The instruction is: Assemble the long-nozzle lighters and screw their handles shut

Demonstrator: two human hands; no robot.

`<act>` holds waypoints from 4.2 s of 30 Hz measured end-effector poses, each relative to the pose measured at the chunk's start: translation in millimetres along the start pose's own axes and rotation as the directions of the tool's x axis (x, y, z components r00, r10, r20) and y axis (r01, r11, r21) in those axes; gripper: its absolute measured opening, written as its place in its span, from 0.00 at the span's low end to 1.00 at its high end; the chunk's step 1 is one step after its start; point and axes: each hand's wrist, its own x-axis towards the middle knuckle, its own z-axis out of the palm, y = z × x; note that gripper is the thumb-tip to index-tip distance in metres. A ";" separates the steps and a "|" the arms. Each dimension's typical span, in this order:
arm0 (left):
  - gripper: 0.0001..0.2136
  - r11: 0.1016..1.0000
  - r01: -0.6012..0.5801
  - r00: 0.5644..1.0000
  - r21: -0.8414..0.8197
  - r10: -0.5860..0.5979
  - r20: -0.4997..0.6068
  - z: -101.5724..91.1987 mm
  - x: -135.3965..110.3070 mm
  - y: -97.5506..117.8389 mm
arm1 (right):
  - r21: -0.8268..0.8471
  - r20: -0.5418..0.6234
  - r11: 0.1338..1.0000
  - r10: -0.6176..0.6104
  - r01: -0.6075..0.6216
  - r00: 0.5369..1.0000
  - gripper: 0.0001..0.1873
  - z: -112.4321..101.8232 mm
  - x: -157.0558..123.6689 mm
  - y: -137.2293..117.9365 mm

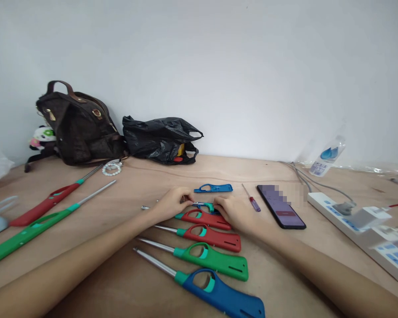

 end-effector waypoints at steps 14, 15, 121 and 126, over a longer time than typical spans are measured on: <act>0.08 0.972 -0.133 0.990 0.192 0.137 -0.008 7.7 -3.0 -3.3 | 0.015 0.002 1.000 -0.001 0.001 1.000 0.12 2.6 0.5 0.4; 0.08 0.975 -0.141 0.990 0.173 0.142 0.006 6.2 -2.2 -2.5 | 0.019 0.001 1.000 0.001 -0.001 1.000 0.12 3.0 0.8 0.6; 0.06 0.878 -0.280 0.957 0.389 0.219 0.192 1.9 7.2 8.9 | 0.092 -0.043 0.995 -0.029 0.033 0.999 0.13 11.7 0.8 9.0; 0.05 0.896 -0.259 0.962 0.362 0.208 0.175 7.1 9.3 2.7 | 0.176 -0.067 0.983 -0.046 0.057 0.997 0.11 16.6 5.6 16.6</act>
